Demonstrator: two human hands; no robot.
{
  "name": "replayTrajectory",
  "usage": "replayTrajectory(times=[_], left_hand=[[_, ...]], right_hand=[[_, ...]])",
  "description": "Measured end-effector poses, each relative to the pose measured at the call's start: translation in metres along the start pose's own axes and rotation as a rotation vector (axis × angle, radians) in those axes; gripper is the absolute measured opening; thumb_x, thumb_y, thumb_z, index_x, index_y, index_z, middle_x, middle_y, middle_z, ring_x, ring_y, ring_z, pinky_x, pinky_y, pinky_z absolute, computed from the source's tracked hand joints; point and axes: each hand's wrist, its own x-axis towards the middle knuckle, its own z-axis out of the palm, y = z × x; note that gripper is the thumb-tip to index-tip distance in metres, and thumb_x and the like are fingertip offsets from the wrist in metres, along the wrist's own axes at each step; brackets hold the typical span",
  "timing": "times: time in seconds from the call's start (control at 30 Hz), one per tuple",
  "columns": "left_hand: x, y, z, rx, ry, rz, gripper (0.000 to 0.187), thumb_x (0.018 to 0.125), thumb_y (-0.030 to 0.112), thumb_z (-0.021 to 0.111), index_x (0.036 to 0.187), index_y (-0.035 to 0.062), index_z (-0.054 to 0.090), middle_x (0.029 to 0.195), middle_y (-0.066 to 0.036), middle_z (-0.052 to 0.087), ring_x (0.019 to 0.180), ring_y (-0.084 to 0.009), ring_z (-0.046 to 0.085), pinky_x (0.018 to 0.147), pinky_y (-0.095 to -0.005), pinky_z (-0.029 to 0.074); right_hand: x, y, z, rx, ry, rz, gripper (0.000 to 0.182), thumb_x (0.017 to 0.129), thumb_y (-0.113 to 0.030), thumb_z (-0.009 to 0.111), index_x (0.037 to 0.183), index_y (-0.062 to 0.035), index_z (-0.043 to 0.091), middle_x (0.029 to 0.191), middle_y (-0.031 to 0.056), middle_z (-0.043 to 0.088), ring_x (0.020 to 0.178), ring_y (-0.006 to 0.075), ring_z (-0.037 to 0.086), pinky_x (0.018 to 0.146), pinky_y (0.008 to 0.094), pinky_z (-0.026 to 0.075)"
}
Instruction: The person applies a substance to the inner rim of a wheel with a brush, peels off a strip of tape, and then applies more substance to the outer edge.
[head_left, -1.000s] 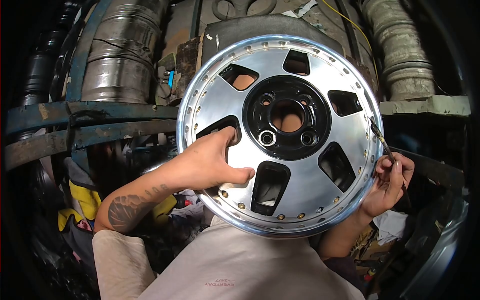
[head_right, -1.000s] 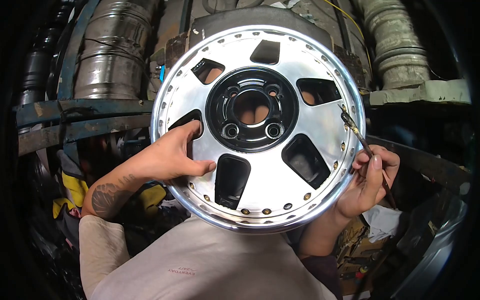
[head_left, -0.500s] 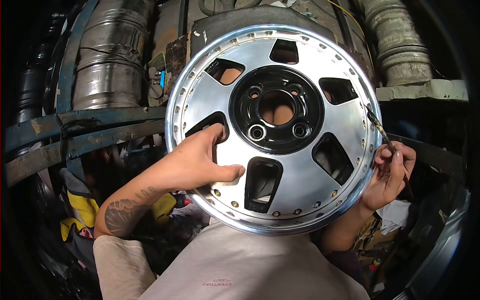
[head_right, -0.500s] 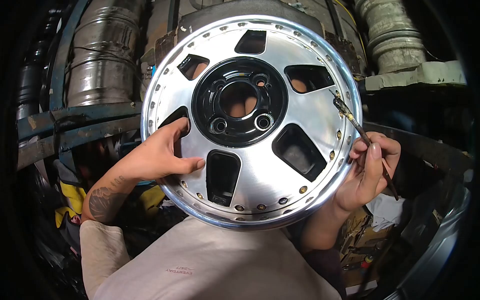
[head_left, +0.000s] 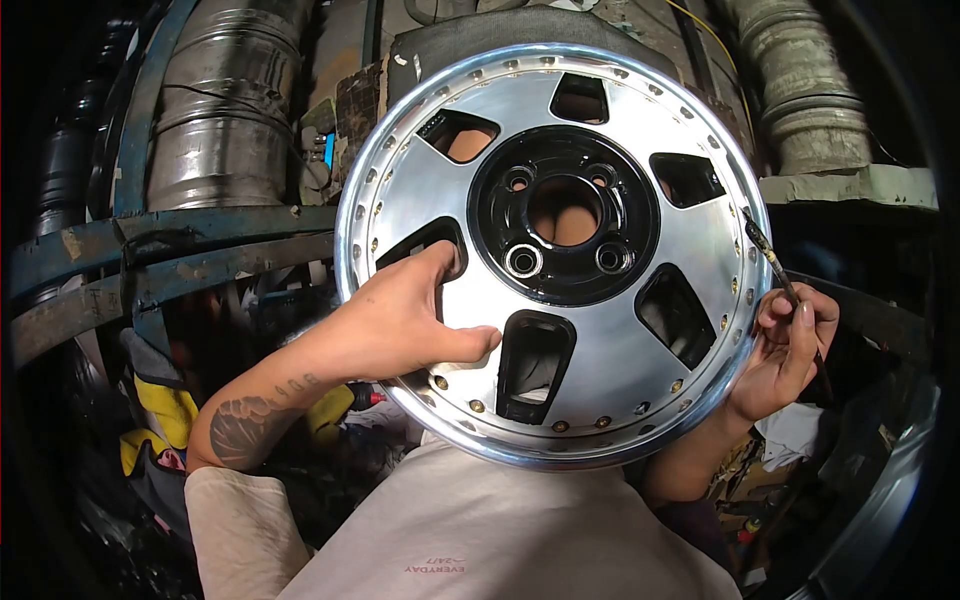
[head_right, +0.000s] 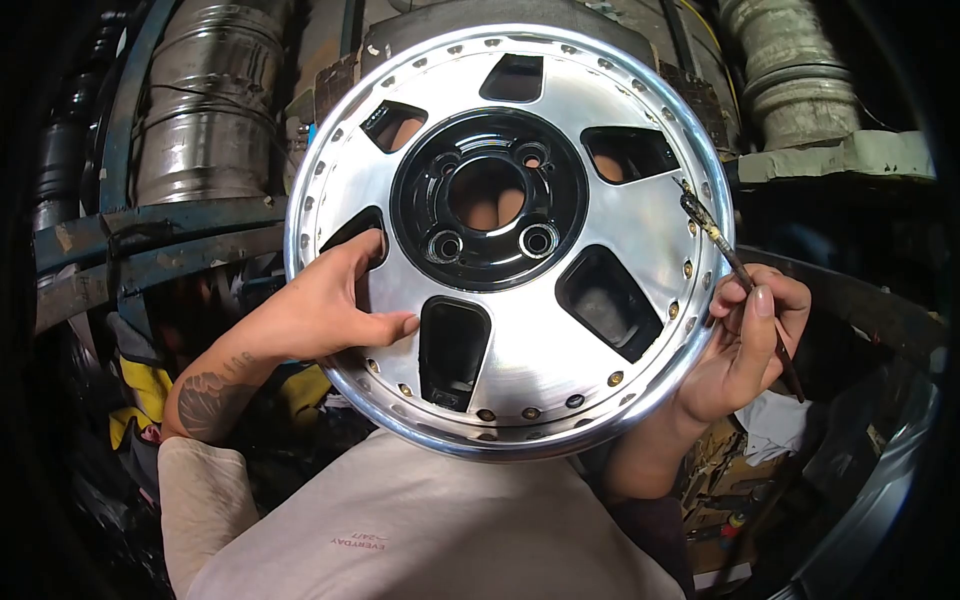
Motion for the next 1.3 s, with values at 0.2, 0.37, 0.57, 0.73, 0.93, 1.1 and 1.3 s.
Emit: replayTrajectory(times=[0.2,0.37,0.57,0.73,0.93,1.1,1.3], left_hand=[[0.000,-0.001,-0.002,-0.002,-0.009,0.004,0.066,0.072,0.034,0.076,0.110,-0.0129,0.050,0.090,-0.018,0.063,0.081,-0.0188,0.061,0.073,-0.0295,0.049],[-0.001,0.004,-0.005,0.120,-0.022,-0.009,0.073,0.073,0.047,0.078,0.108,-0.0119,0.052,0.087,-0.017,0.062,0.078,-0.0178,0.060,0.070,-0.0293,0.048],[-0.004,0.013,-0.009,0.110,-0.067,-0.061,0.068,0.079,0.047,0.076,0.110,-0.0078,0.052,0.085,-0.012,0.061,0.076,-0.0132,0.056,0.065,-0.0266,0.046],[-0.004,0.003,-0.011,0.054,-0.088,0.032,0.064,0.081,0.047,0.074,0.108,-0.0067,0.052,0.079,-0.010,0.057,0.071,-0.0125,0.053,0.062,-0.0268,0.044],[-0.003,-0.004,-0.009,0.097,-0.049,0.045,0.068,0.079,0.048,0.075,0.109,-0.0083,0.052,0.081,-0.012,0.059,0.072,-0.0149,0.055,0.062,-0.0282,0.045],[-0.003,-0.001,-0.004,0.112,-0.017,0.043,0.071,0.077,0.046,0.077,0.114,-0.0101,0.051,0.087,-0.015,0.061,0.077,-0.0167,0.058,0.067,-0.0291,0.047],[-0.007,0.012,-0.009,0.055,-0.068,0.002,0.068,0.079,0.041,0.076,0.116,-0.0098,0.050,0.091,-0.016,0.062,0.081,-0.0167,0.058,0.072,-0.0291,0.048]], right_hand=[[-0.001,-0.001,0.002,-0.003,-0.009,-0.017,0.015,0.091,-0.010,0.049,0.100,0.0021,0.051,0.086,0.0123,0.055,0.073,0.0093,0.050,0.065,0.0208,0.040],[0.000,-0.001,0.002,0.005,-0.010,-0.015,0.015,0.091,-0.010,0.049,0.100,0.0020,0.051,0.086,0.0120,0.054,0.073,0.0093,0.050,0.065,0.0206,0.040],[-0.001,-0.001,0.000,-0.001,0.004,0.003,0.015,0.091,-0.010,0.050,0.099,0.0015,0.052,0.086,0.0118,0.055,0.074,0.0093,0.051,0.065,0.0197,0.039],[-0.001,-0.001,0.000,-0.010,0.006,-0.010,0.015,0.091,-0.011,0.050,0.100,0.0015,0.052,0.086,0.0119,0.055,0.074,0.0093,0.051,0.065,0.0199,0.039],[-0.001,0.000,-0.001,0.003,-0.006,-0.001,0.015,0.091,-0.010,0.049,0.100,0.0020,0.051,0.086,0.0122,0.055,0.073,0.0096,0.051,0.065,0.0204,0.040],[-0.001,-0.001,0.001,-0.007,-0.014,-0.008,0.015,0.092,-0.011,0.049,0.100,0.0021,0.051,0.086,0.0124,0.055,0.073,0.0097,0.051,0.065,0.0206,0.040],[-0.001,-0.002,0.000,-0.009,-0.003,-0.012,0.015,0.091,-0.010,0.049,0.100,0.0022,0.051,0.085,0.0126,0.054,0.073,0.0098,0.050,0.065,0.0206,0.040]])
